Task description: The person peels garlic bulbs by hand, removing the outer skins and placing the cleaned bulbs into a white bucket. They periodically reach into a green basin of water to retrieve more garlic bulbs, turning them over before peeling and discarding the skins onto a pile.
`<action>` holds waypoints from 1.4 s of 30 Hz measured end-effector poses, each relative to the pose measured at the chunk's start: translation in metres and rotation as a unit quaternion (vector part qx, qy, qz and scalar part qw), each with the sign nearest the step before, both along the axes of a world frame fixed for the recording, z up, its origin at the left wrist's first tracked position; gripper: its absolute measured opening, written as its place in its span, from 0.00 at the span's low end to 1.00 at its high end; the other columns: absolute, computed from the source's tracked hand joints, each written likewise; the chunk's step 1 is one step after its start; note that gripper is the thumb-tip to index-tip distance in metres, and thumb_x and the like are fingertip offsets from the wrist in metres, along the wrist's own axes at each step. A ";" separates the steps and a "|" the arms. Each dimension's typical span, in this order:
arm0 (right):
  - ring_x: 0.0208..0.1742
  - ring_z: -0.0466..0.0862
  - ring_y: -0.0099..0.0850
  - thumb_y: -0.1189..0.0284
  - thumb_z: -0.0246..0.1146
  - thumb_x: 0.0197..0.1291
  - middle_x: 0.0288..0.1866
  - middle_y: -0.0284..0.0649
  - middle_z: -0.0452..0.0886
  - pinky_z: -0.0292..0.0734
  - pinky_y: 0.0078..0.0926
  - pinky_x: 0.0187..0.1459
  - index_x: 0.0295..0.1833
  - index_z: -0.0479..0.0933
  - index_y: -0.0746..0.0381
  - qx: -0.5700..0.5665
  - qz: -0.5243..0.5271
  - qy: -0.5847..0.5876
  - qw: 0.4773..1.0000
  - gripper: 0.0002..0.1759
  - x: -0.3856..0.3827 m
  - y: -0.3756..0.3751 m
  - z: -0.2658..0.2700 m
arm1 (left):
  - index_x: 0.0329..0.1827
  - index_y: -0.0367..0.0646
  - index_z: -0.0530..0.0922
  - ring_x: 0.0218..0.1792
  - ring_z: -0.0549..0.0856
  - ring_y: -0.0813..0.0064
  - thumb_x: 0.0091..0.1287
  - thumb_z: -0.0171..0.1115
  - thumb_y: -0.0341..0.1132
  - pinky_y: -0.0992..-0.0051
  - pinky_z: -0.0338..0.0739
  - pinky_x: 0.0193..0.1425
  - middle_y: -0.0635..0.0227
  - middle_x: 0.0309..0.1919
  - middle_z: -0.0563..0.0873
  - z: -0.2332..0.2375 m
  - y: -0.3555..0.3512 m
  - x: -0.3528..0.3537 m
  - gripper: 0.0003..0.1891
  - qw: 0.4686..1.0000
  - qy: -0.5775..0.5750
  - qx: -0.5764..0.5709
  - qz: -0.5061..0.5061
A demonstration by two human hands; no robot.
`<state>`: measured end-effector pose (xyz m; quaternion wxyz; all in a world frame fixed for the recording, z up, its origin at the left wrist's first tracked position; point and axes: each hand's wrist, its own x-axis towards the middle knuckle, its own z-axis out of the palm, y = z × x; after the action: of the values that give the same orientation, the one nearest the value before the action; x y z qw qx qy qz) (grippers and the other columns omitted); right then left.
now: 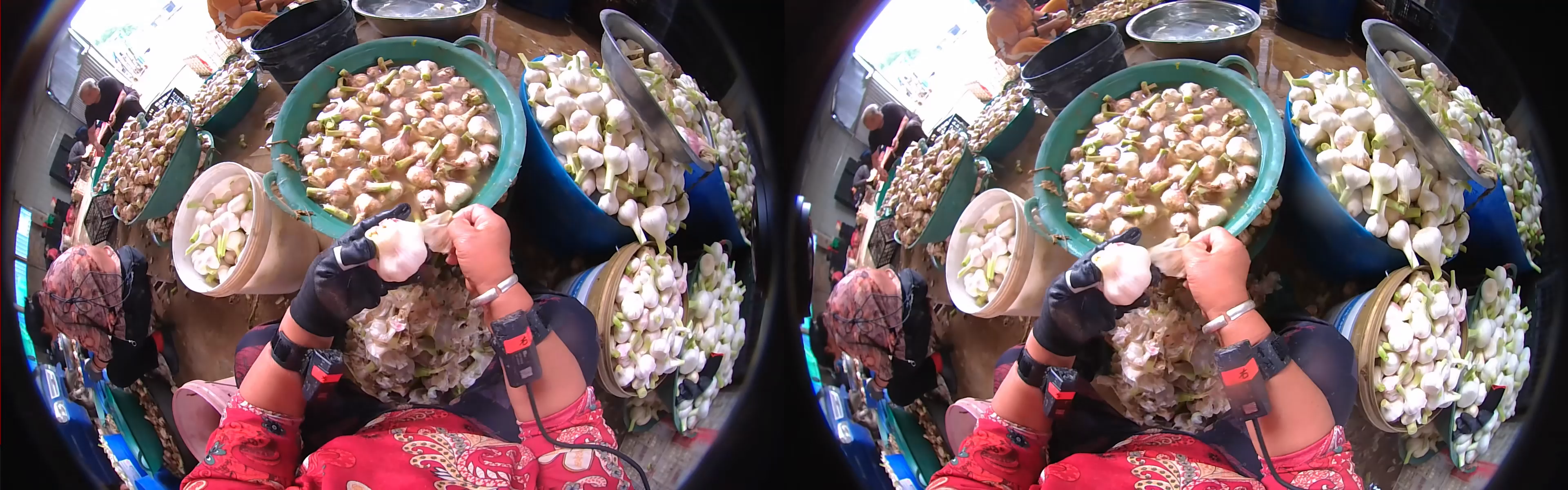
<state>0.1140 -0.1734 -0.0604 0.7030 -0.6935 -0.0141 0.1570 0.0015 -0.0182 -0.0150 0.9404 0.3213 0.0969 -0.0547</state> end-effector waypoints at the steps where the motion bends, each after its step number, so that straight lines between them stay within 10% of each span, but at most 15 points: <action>1: 0.15 0.74 0.20 0.79 0.57 0.56 0.19 0.34 0.76 0.71 0.19 0.18 0.27 0.73 0.67 0.001 0.001 -0.001 1.000 0.06 0.004 -0.003 0.001 | 0.70 0.35 0.63 0.56 0.79 0.65 0.58 0.62 0.35 0.66 0.74 0.61 0.57 0.58 0.77 0.001 0.005 -0.001 0.35 0.999 0.026 -0.035 -0.008; 5: 0.23 0.77 0.22 0.80 0.55 0.56 0.23 0.35 0.78 0.74 0.19 0.24 0.31 0.76 0.65 0.010 -0.018 0.006 1.000 0.05 0.017 -0.014 0.012 | 0.67 0.33 0.66 0.57 0.78 0.65 0.58 0.62 0.34 0.66 0.73 0.62 0.57 0.59 0.77 0.014 0.009 -0.005 0.33 0.997 -0.036 -0.003 -0.073; 7: 0.28 0.81 0.27 0.78 0.57 0.53 0.27 0.38 0.81 0.78 0.26 0.31 0.35 0.80 0.65 -0.153 0.379 -0.144 0.901 0.07 0.006 -0.019 0.011 | 0.65 0.33 0.69 0.57 0.78 0.67 0.56 0.63 0.32 0.68 0.72 0.63 0.58 0.58 0.78 0.015 0.015 -0.009 0.31 0.998 -0.017 0.061 -0.024; 9: 0.31 0.83 0.32 0.74 0.60 0.49 0.31 0.42 0.83 0.78 0.30 0.36 0.38 0.81 0.63 -0.205 0.543 -0.167 0.797 0.10 -0.010 -0.024 0.012 | 0.63 0.34 0.72 0.57 0.78 0.68 0.56 0.64 0.31 0.70 0.70 0.64 0.61 0.57 0.78 0.041 0.033 -0.015 0.29 0.916 -0.052 0.384 0.101; 11: 0.30 0.83 0.35 0.71 0.62 0.48 0.31 0.44 0.84 0.77 0.31 0.36 0.38 0.82 0.62 -0.200 0.515 -0.237 0.799 0.11 -0.015 -0.024 0.002 | 0.60 0.36 0.74 0.55 0.79 0.69 0.56 0.63 0.29 0.71 0.71 0.62 0.61 0.55 0.81 0.043 0.083 -0.027 0.26 0.772 -0.013 0.600 0.211; 13: 0.32 0.83 0.45 0.71 0.62 0.47 0.28 0.49 0.82 0.78 0.37 0.38 0.30 0.81 0.62 -0.274 0.397 -0.222 0.848 0.07 -0.008 -0.017 0.017 | 0.54 0.37 0.80 0.47 0.81 0.75 0.58 0.59 0.26 0.75 0.74 0.52 0.63 0.48 0.83 0.043 0.145 -0.050 0.18 0.517 -0.010 0.829 0.214; 15: 0.23 0.78 0.29 0.75 0.63 0.48 0.21 0.42 0.79 0.75 0.27 0.31 0.28 0.78 0.61 -0.139 0.213 -0.142 0.957 0.02 -0.004 -0.014 0.029 | 0.44 0.37 0.83 0.45 0.81 0.75 0.56 0.60 0.23 0.75 0.75 0.49 0.63 0.43 0.84 0.057 0.164 -0.061 0.12 0.439 0.045 0.883 0.159; 17: 0.22 0.74 0.21 0.77 0.64 0.48 0.20 0.35 0.77 0.73 0.23 0.29 0.32 0.78 0.61 -0.074 0.083 -0.144 0.983 0.04 0.010 -0.012 0.023 | 0.41 0.35 0.83 0.42 0.83 0.72 0.56 0.57 0.20 0.76 0.76 0.48 0.63 0.35 0.85 0.063 0.133 -0.035 0.11 0.624 -0.001 0.769 0.139; 21: 0.23 0.72 0.17 0.80 0.63 0.50 0.21 0.30 0.75 0.71 0.20 0.27 0.34 0.77 0.65 -0.019 -0.035 -0.157 0.987 0.04 0.023 -0.022 0.038 | 0.50 0.41 0.82 0.36 0.84 0.67 0.53 0.55 0.20 0.69 0.78 0.42 0.60 0.37 0.84 0.021 0.053 0.047 0.20 0.674 -0.138 0.724 -0.051; 23: 0.24 0.71 0.16 0.82 0.61 0.50 0.24 0.30 0.76 0.71 0.19 0.28 0.33 0.77 0.66 -0.015 -0.014 -0.114 0.993 0.03 0.026 -0.028 0.034 | 0.52 0.51 0.83 0.37 0.85 0.61 0.55 0.56 0.24 0.63 0.79 0.40 0.59 0.37 0.84 -0.006 0.023 0.090 0.21 0.466 -0.156 0.853 -0.176; 27: 0.30 0.78 0.19 0.78 0.64 0.50 0.28 0.36 0.80 0.73 0.20 0.35 0.37 0.82 0.65 -0.128 -0.097 -0.387 0.908 0.07 0.031 -0.025 0.028 | 0.43 0.59 0.84 0.37 0.85 0.57 0.58 0.56 0.33 0.61 0.79 0.35 0.60 0.35 0.84 -0.056 -0.006 0.147 0.13 0.284 -0.163 0.887 -0.326; 29: 0.29 0.80 0.26 0.79 0.62 0.49 0.29 0.40 0.80 0.75 0.21 0.36 0.41 0.82 0.63 -0.095 -0.024 -0.280 0.955 0.11 0.032 -0.035 0.043 | 0.39 0.55 0.83 0.36 0.85 0.56 0.58 0.58 0.35 0.61 0.79 0.35 0.61 0.35 0.84 -0.069 -0.008 0.159 0.09 0.248 -0.126 0.899 -0.338; 31: 0.29 0.80 0.29 0.79 0.61 0.47 0.30 0.40 0.80 0.76 0.23 0.37 0.42 0.82 0.64 -0.052 0.019 -0.117 0.992 0.13 0.035 -0.036 0.039 | 0.41 0.53 0.84 0.38 0.86 0.56 0.57 0.58 0.35 0.61 0.79 0.37 0.61 0.36 0.85 -0.075 0.008 0.157 0.11 0.307 -0.181 0.884 -0.301; 37: 0.45 0.80 0.28 0.75 0.66 0.46 0.44 0.41 0.81 0.76 0.25 0.47 0.64 0.72 0.59 -0.031 0.127 -0.135 0.982 0.34 0.022 -0.023 0.031 | 0.45 0.37 0.81 0.32 0.81 0.76 0.68 0.58 0.35 0.75 0.76 0.40 0.66 0.30 0.83 -0.004 0.034 0.091 0.10 0.878 0.044 0.477 -0.021; 42: 0.48 0.80 0.23 0.80 0.72 0.47 0.50 0.38 0.80 0.77 0.23 0.50 0.65 0.68 0.63 0.190 0.231 0.032 0.954 0.37 -0.010 0.006 0.026 | 0.41 0.37 0.79 0.31 0.80 0.76 0.67 0.59 0.44 0.77 0.75 0.40 0.68 0.31 0.83 0.005 0.013 0.023 0.16 0.950 0.070 0.301 0.041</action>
<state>0.1043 -0.1674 -0.0342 0.7663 -0.5194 -0.1816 0.3316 0.0243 -0.0048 -0.0096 0.7925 0.5802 0.1877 -0.0072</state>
